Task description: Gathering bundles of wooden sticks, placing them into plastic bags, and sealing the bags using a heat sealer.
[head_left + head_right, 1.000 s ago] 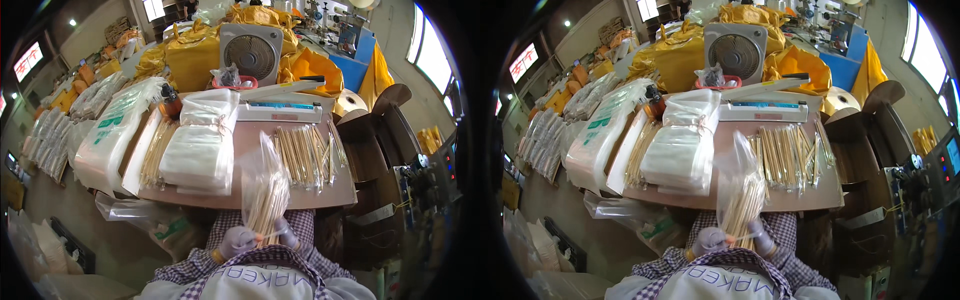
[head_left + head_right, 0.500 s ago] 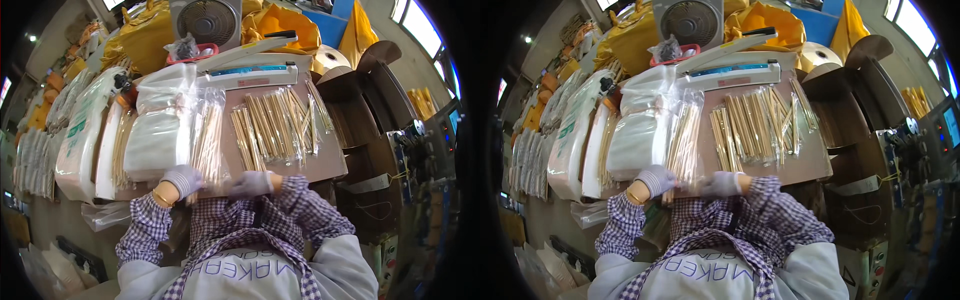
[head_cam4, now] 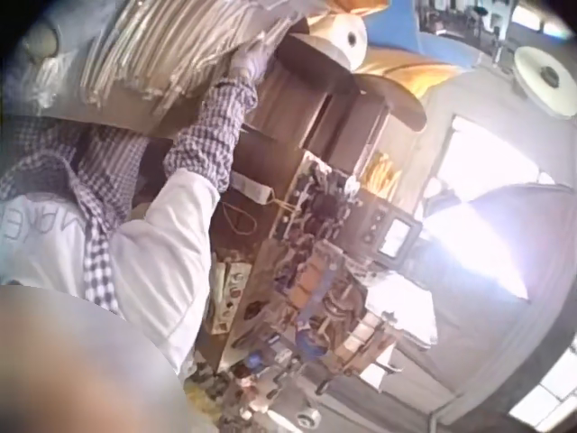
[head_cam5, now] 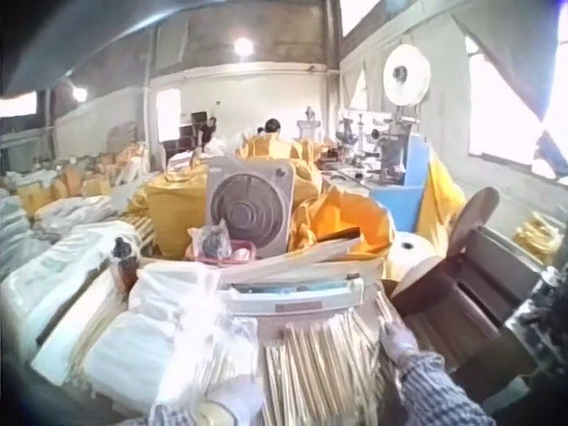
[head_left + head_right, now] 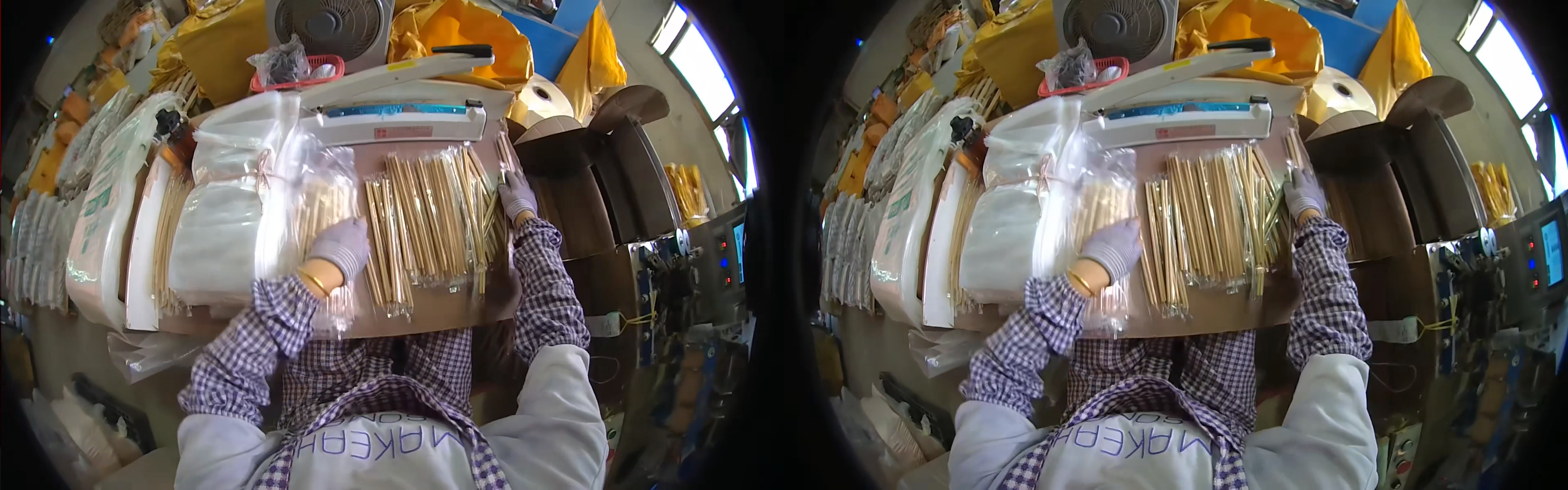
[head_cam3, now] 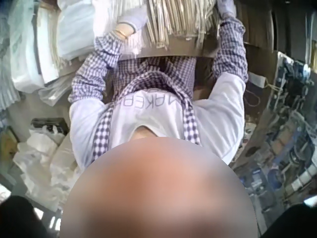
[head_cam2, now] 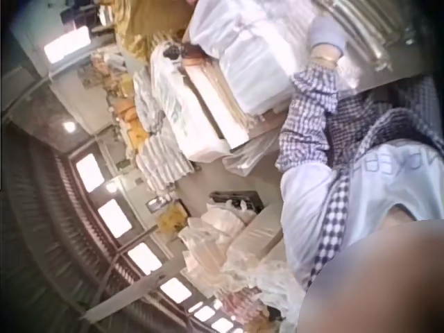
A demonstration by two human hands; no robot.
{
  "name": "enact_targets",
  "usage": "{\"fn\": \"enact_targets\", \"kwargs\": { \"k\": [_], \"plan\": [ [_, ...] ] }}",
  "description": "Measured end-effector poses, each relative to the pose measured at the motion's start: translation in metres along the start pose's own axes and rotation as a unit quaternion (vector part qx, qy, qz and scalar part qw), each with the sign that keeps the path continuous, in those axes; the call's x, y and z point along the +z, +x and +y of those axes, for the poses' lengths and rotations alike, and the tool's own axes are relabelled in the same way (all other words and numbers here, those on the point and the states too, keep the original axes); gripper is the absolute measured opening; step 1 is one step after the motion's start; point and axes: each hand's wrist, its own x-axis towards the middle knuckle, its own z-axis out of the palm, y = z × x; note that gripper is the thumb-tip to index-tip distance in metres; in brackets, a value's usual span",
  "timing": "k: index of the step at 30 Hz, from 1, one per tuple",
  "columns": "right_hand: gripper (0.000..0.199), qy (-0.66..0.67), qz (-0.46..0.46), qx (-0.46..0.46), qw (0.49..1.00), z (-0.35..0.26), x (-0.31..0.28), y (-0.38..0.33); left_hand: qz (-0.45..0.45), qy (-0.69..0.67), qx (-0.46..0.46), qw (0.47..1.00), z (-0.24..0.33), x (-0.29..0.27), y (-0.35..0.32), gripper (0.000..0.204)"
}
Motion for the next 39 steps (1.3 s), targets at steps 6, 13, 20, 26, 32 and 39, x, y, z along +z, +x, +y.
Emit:
{"fn": "enact_targets", "kwargs": {
  "k": [6,13,20,26,32,39],
  "plan": [
    [0.035,0.056,0.026,-0.114,0.992,-0.045,0.01,-0.055,-0.099,0.257,-0.089,0.957,-0.013,0.028,0.071,0.029],
    [0.07,0.115,-0.049,0.064,0.99,-0.136,-0.001,-0.09,0.125,-0.162,-0.034,0.978,0.027,-0.005,0.042,0.057],
    [0.074,0.539,-0.174,0.044,0.823,-0.18,0.05,-0.098,0.146,-0.643,-0.042,0.75,0.005,0.053,0.061,0.085],
    [0.071,0.724,-0.02,-0.219,0.654,-0.221,-0.058,-0.167,0.217,-0.77,0.273,0.535,0.017,-0.008,-0.031,0.077],
    [0.09,0.732,-0.018,-0.323,0.6,-0.21,-0.11,-0.193,0.196,-0.677,0.419,0.573,-0.001,-0.036,-0.057,0.085],
    [0.081,0.688,-0.103,-0.243,0.676,-0.208,-0.087,-0.221,0.036,-0.537,0.35,0.767,-0.011,0.0,-0.049,0.06]
  ]
}}
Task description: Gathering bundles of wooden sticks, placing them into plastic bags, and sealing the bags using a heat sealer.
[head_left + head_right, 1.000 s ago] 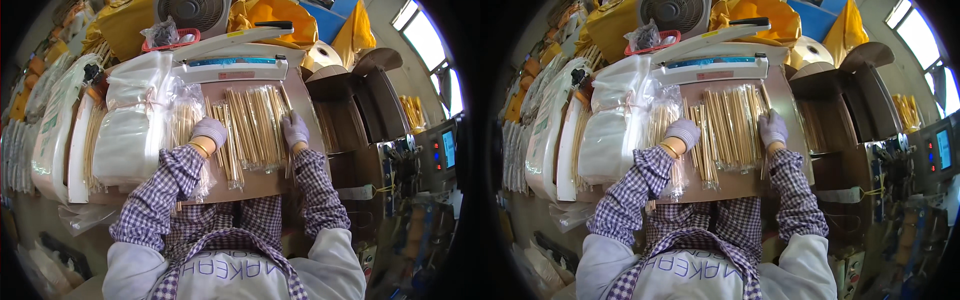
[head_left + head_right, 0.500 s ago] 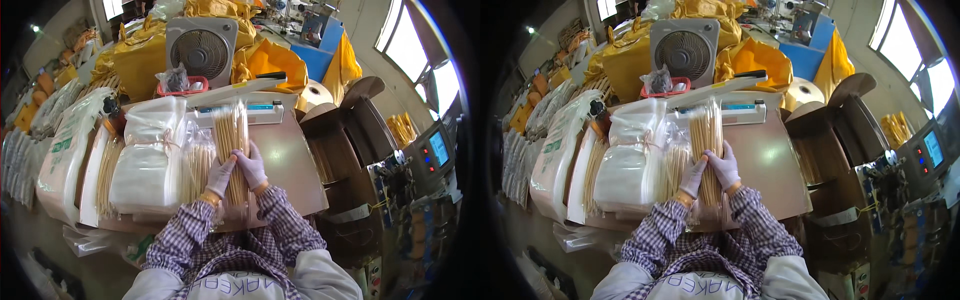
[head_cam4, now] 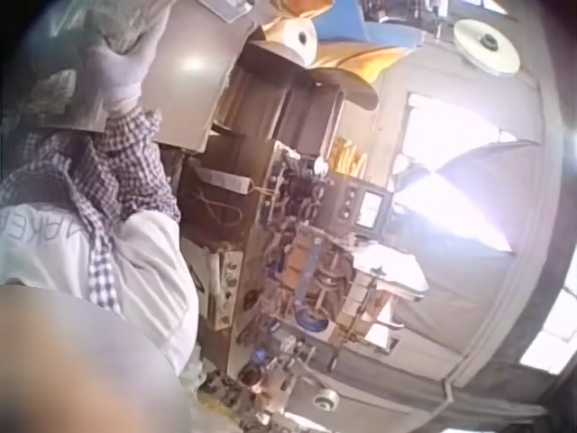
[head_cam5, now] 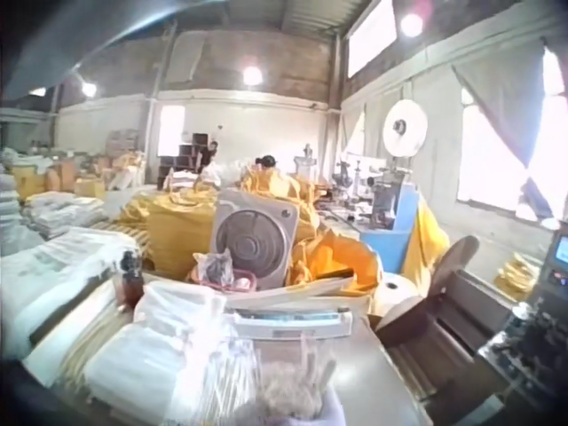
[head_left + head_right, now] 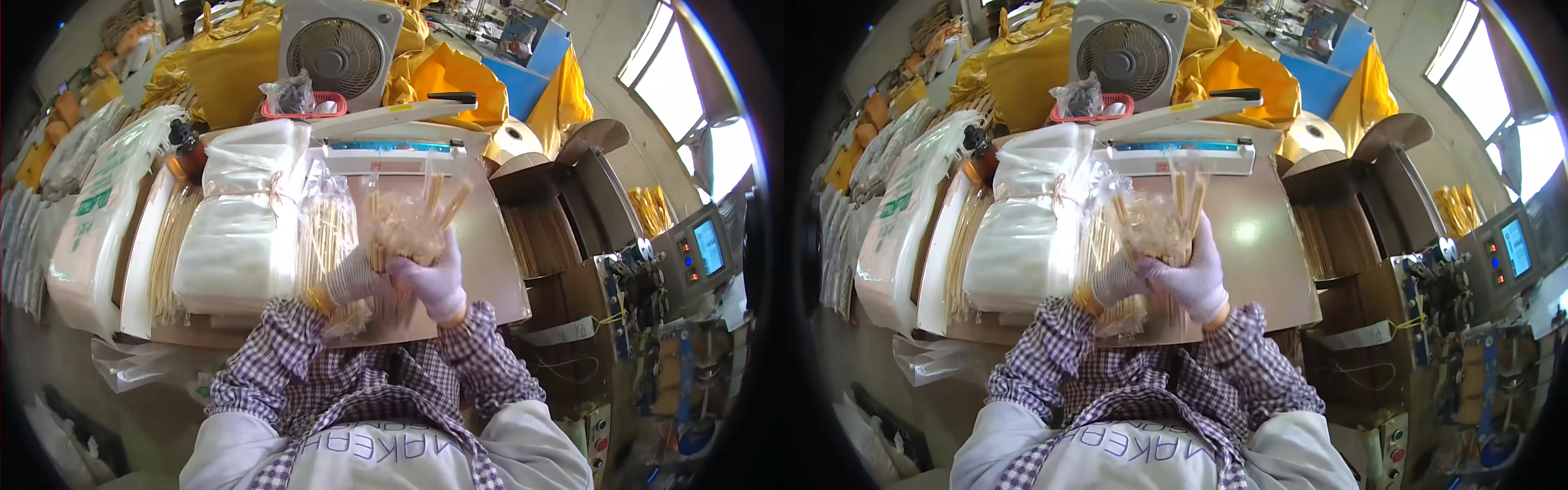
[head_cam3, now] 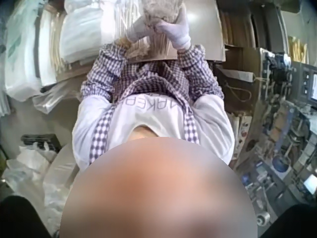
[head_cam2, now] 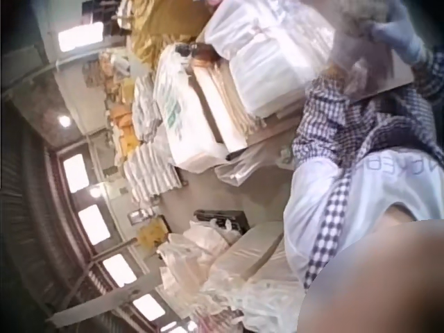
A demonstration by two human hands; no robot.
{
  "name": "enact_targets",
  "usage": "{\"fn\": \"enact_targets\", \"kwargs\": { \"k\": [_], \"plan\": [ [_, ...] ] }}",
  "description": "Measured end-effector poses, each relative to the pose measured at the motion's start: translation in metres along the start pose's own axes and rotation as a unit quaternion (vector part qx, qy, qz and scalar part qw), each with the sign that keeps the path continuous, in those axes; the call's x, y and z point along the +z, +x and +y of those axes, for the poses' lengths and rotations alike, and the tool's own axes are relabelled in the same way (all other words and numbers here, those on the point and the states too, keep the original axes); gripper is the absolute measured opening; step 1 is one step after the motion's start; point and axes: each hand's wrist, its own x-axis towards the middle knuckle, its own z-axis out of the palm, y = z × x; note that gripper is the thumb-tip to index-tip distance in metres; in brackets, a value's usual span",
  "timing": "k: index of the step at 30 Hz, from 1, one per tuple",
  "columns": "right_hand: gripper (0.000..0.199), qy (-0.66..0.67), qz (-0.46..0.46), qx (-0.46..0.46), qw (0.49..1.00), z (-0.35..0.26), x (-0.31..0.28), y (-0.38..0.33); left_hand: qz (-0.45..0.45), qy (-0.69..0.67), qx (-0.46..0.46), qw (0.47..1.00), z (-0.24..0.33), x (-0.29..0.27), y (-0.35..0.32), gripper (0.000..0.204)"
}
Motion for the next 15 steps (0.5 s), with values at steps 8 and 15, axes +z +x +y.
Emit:
{"fn": "enact_targets", "kwargs": {
  "k": [8,15],
  "plan": [
    [0.089,0.071,-0.009,0.078,0.994,-0.011,-0.022,-0.02,-0.095,-0.43,-0.168,0.882,-0.002,0.069,-0.066,0.085],
    [0.017,0.078,0.098,0.111,0.986,0.025,-0.028,-0.041,-0.012,-0.424,-0.166,0.89,-0.016,0.08,-0.078,0.083]
  ]
}}
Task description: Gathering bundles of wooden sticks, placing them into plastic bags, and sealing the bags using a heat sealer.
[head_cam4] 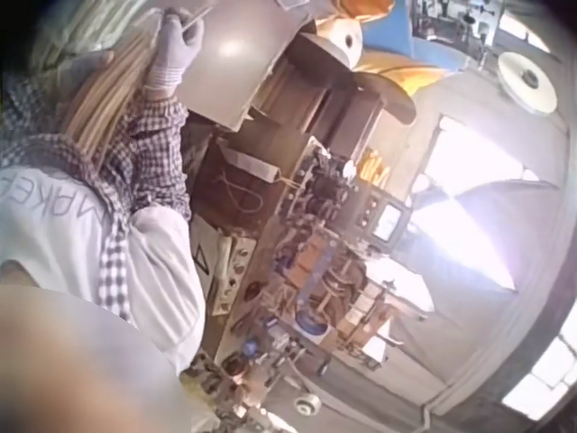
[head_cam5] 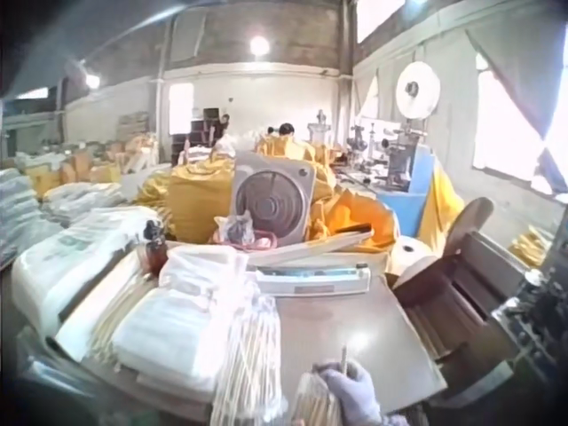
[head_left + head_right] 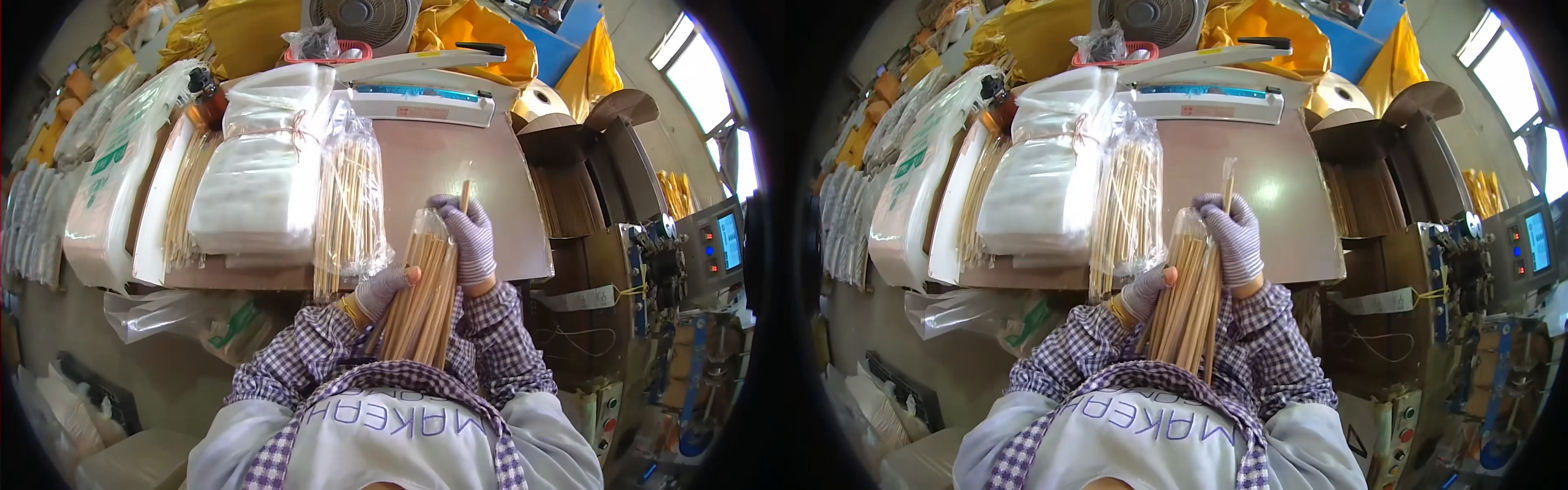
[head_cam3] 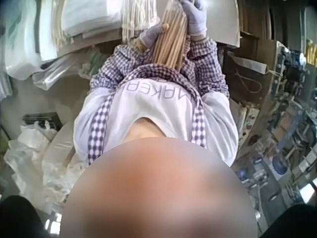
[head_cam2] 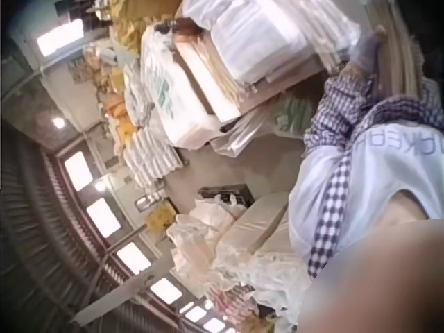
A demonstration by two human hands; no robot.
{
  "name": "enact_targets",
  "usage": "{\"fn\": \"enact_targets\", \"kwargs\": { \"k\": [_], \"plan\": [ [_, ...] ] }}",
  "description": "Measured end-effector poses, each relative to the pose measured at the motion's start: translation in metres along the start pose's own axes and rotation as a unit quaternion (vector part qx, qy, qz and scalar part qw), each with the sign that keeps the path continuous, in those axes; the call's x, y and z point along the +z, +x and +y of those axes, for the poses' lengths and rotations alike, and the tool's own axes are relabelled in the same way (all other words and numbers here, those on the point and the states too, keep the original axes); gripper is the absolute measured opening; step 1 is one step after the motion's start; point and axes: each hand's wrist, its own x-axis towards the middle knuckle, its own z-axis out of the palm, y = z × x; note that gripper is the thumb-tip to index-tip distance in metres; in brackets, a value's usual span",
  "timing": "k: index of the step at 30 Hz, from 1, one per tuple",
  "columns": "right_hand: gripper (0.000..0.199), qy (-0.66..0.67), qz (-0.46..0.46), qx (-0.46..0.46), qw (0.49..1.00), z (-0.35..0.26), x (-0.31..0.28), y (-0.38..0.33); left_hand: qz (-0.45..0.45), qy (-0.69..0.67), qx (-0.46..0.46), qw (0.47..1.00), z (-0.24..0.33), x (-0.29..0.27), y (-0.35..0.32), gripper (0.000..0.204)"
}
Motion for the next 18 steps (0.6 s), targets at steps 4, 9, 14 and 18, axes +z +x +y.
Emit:
{"fn": "enact_targets", "kwargs": {
  "k": [4,9,14,18],
  "plan": [
    [0.048,-0.01,-0.015,-0.023,1.0,-0.003,0.007,-0.003,0.026,-0.012,0.018,0.999,-0.005,-0.004,0.0,0.086],
    [0.069,-0.037,-0.093,-0.124,0.987,-0.02,0.014,0.009,0.03,-0.011,0.012,0.999,-0.006,-0.005,0.0,0.087],
    [0.037,-0.056,-0.121,-0.032,0.99,-0.005,-0.002,0.015,0.038,-0.021,0.012,0.999,-0.007,-0.003,0.0,0.085],
    [0.045,-0.094,-0.197,-0.022,0.976,0.011,-0.004,0.013,0.06,-0.007,0.027,0.998,-0.012,-0.015,0.002,0.077]
  ]
}}
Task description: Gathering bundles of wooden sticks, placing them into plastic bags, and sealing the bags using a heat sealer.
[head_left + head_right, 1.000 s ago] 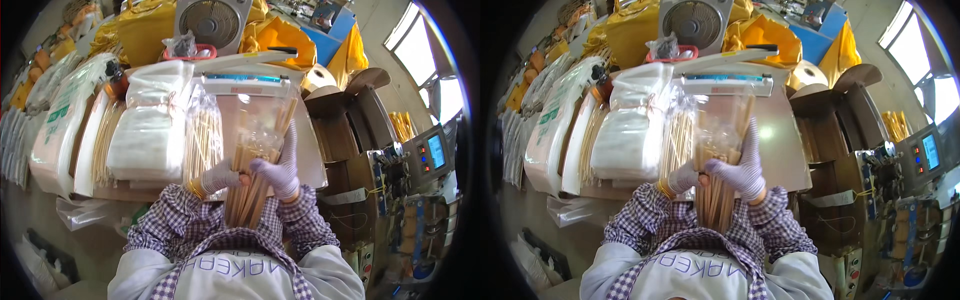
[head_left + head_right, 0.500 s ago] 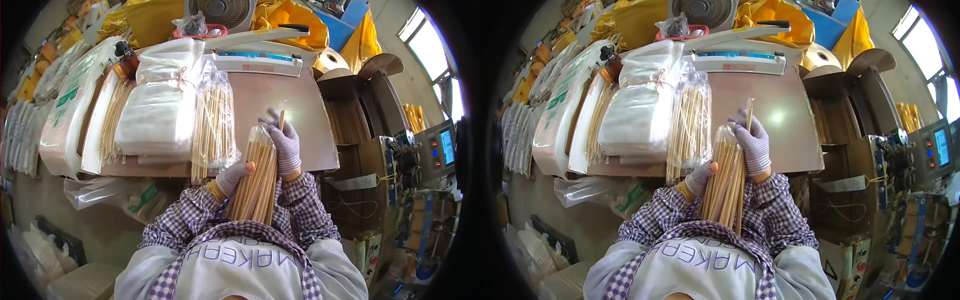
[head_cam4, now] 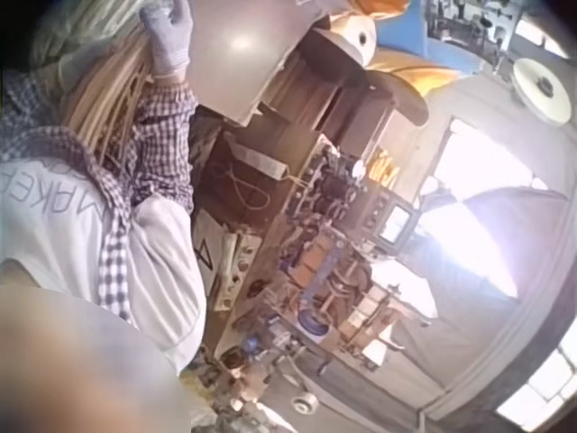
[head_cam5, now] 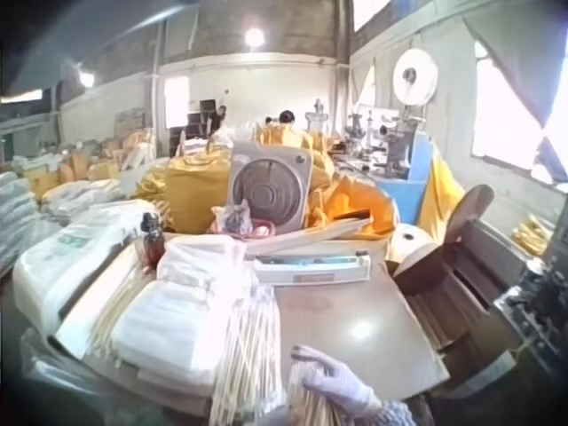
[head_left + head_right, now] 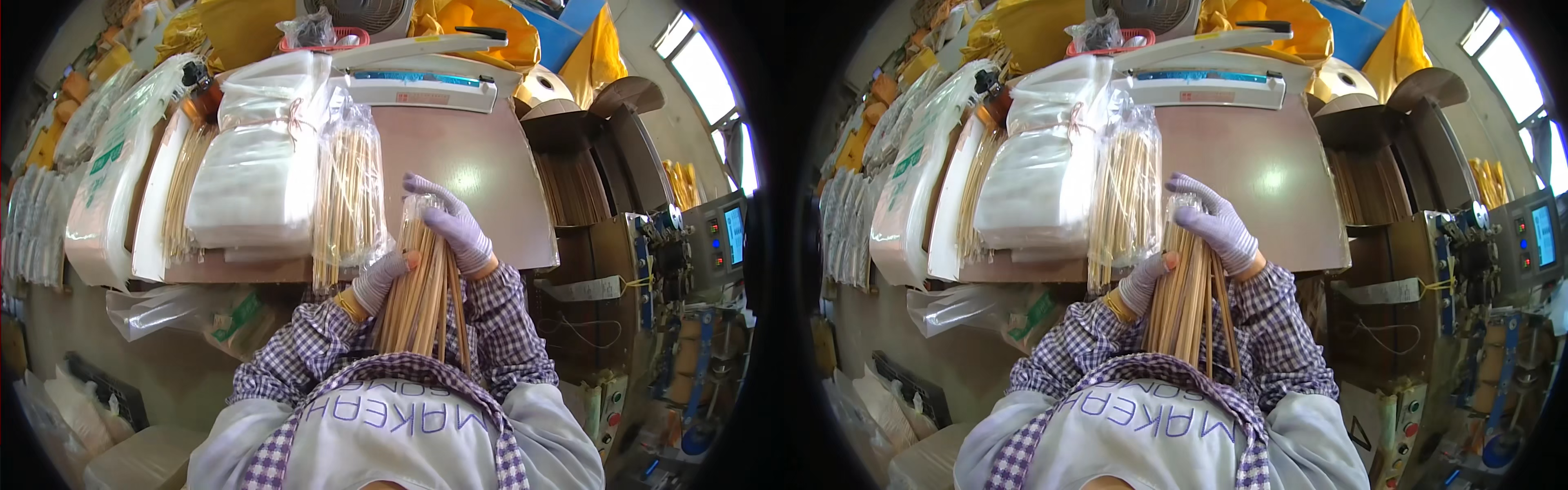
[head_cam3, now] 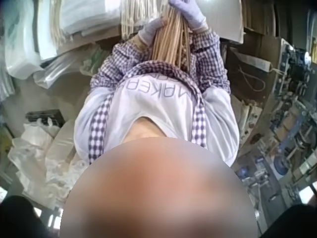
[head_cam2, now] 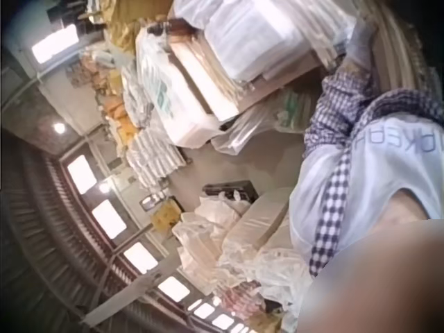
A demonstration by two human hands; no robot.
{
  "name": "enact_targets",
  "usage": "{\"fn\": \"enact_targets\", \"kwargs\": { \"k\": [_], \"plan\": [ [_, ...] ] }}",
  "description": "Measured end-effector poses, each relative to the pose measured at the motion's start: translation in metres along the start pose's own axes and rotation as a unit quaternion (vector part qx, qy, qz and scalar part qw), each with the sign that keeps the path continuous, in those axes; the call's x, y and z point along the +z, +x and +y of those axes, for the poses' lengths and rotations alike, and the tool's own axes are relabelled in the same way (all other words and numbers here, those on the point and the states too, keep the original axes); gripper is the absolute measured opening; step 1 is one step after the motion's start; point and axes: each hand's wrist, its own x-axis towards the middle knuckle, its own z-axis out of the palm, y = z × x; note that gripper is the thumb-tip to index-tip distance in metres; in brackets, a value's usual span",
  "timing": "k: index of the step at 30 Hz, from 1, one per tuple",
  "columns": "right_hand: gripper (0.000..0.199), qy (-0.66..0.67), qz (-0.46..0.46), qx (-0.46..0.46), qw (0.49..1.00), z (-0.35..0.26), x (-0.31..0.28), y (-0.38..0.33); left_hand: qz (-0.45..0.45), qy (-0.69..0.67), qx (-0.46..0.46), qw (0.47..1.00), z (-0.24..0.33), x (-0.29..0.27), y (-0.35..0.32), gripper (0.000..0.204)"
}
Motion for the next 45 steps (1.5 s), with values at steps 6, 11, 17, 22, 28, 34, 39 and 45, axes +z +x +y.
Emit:
{"fn": "enact_targets", "kwargs": {
  "k": [6,11,17,22,28,34,39,45],
  "plan": [
    [0.033,0.057,0.005,0.196,0.979,-0.006,0.005,-0.006,0.042,0.217,0.029,0.975,0.004,-0.014,-0.014,0.067],
    [0.033,0.082,0.04,0.239,0.967,-0.004,0.0,-0.011,0.151,0.807,0.32,0.474,0.053,-0.005,-0.051,0.04],
    [0.022,0.144,-0.135,0.157,0.968,0.006,0.047,0.011,0.255,0.612,0.159,0.731,0.067,-0.076,-0.007,0.023],
    [0.027,0.13,0.009,0.223,0.966,0.031,0.06,0.005,0.286,0.33,0.335,0.835,0.058,-0.02,-0.003,0.014],
    [0.027,-0.269,-0.002,-0.043,0.962,0.028,0.067,-0.115,0.138,0.626,0.528,0.557,-0.003,0.012,-0.067,0.023],
    [0.035,-0.106,0.018,0.159,0.981,-0.005,0.063,-0.211,0.027,0.572,0.307,0.76,-0.039,0.002,-0.119,0.009],
    [0.026,-0.577,0.057,-0.054,0.813,-0.007,0.042,-0.093,0.099,0.423,0.209,0.876,0.019,0.041,-0.063,0.016],
    [0.015,-0.542,0.069,-0.094,0.832,-0.161,-0.019,0.041,0.103,0.546,0.421,0.717,0.2,0.109,-0.027,0.009]
  ]
}}
